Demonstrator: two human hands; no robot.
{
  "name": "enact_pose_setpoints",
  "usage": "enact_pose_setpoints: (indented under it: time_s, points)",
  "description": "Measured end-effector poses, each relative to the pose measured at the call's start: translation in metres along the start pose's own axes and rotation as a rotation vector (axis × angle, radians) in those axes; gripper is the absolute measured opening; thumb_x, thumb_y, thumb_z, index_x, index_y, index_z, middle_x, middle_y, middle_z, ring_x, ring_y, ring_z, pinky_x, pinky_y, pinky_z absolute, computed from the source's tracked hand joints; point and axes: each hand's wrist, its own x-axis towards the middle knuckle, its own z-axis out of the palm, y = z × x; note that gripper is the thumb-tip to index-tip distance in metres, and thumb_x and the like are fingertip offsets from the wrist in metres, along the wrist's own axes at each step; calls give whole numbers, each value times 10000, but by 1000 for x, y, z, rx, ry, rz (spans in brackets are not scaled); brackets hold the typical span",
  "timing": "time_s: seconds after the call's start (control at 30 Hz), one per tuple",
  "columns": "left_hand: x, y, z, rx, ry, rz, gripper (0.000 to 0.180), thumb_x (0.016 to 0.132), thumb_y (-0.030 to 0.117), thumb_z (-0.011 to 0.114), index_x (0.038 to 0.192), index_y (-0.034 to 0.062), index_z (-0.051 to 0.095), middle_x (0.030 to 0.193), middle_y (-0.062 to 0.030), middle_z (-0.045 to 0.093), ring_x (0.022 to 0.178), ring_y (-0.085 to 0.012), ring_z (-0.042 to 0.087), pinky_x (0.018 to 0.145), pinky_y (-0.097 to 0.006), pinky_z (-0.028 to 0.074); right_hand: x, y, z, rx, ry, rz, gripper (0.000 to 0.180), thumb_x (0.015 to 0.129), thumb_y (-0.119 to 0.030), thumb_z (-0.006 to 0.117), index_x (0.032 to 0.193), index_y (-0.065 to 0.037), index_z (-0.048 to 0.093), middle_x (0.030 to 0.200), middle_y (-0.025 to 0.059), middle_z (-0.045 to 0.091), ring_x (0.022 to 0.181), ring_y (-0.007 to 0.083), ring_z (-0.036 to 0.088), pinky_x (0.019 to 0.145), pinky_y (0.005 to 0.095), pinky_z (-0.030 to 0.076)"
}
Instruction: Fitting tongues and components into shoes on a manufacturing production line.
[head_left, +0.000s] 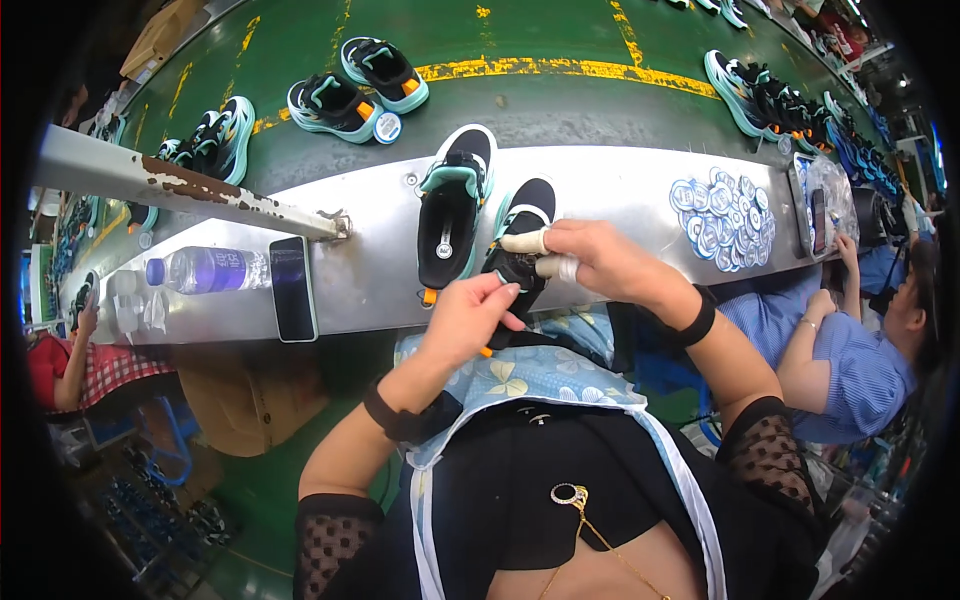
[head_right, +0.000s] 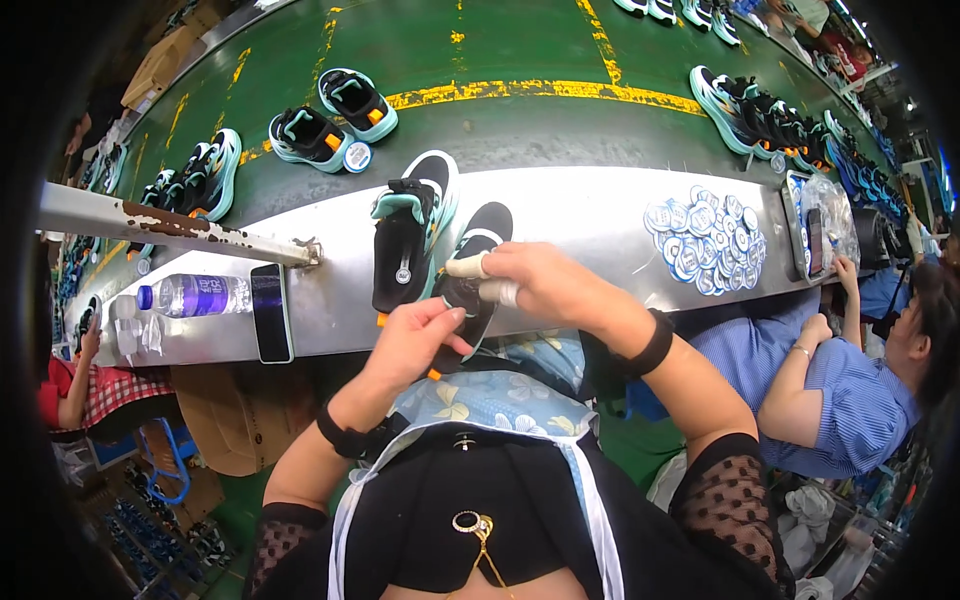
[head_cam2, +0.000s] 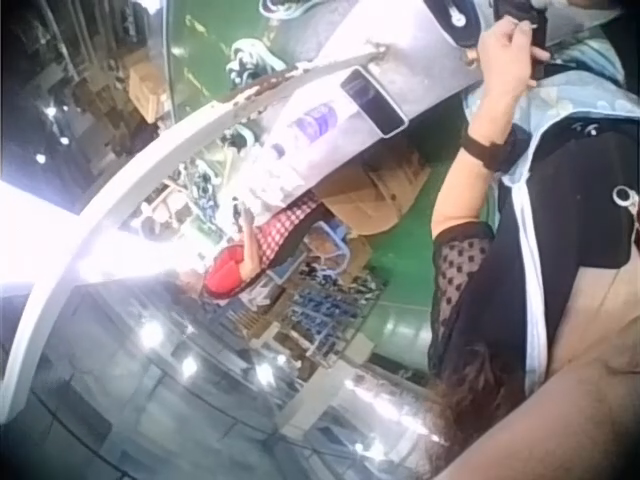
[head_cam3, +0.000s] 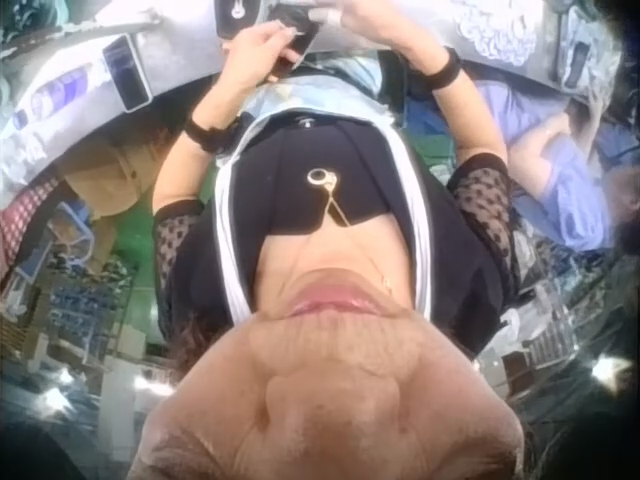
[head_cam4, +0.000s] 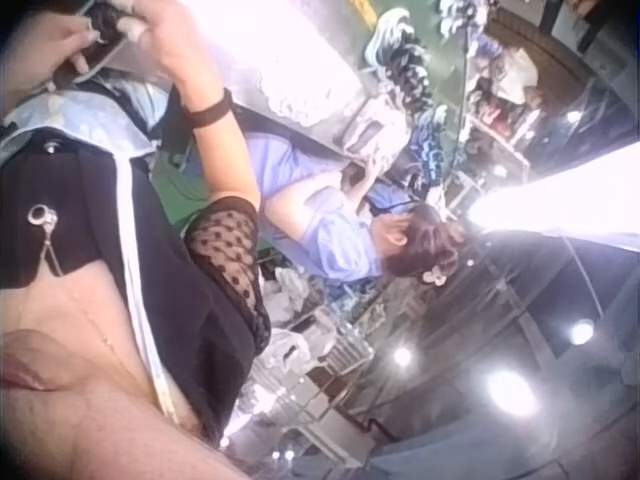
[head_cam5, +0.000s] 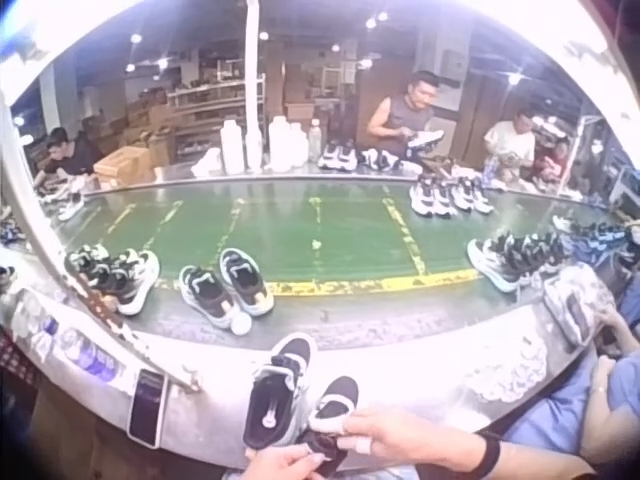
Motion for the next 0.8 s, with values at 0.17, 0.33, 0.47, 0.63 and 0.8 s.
enact_pose_setpoints:
  time_s: [0.17, 0.33, 0.47, 0.63, 0.8]
  points:
    - [7, -2, 2, 172, 59, 9, 224, 951, 198, 579, 842, 16, 651, 671, -48, 684, 631, -96, 674, 548, -251, 439, -2, 1, 17, -377, 173, 4, 313, 780, -199, 746, 1063, -76, 695, 713, 130, 622, 705, 338, 608, 651, 420, 458]
    - [-17, 29, -13, 230, 62, 213, 190, 951, 148, 575, 943, -2, 692, 796, -87, 694, 678, -119, 669, 616, -269, 488, 27, -2, -51, -146, -245, 276, 340, 802, -240, 751, 1087, -59, 714, 933, 173, 711, 876, 338, 678, 799, 402, 516]
    - [-1, 25, -51, 457, 651, 575, 183, 924, 102, 598, 1045, -12, 675, 936, -122, 691, 781, -206, 665, 722, -321, 523, 77, -1, -72, -293, 45, 192, 543, 740, -234, 796, 1250, -138, 635, 935, 155, 678, 841, 334, 635, 769, 426, 505]
    - [66, -11, -71, 414, 699, 417, 259, 894, 162, 608, 1083, -8, 657, 959, -175, 683, 857, -283, 671, 766, -377, 513, 121, 35, -10, -85, -73, -20, 709, 675, -212, 836, 1319, -146, 547, 1024, 205, 615, 966, 371, 583, 845, 433, 477]
    - [56, -26, -73, 441, 548, 354, 258, 868, 157, 600, 1048, -17, 660, 885, -174, 690, 821, -269, 680, 746, -370, 506, 85, 2, 2, -279, -250, 77, 531, 673, -155, 812, 1141, -111, 564, 894, 147, 676, 876, 369, 662, 714, 446, 504]
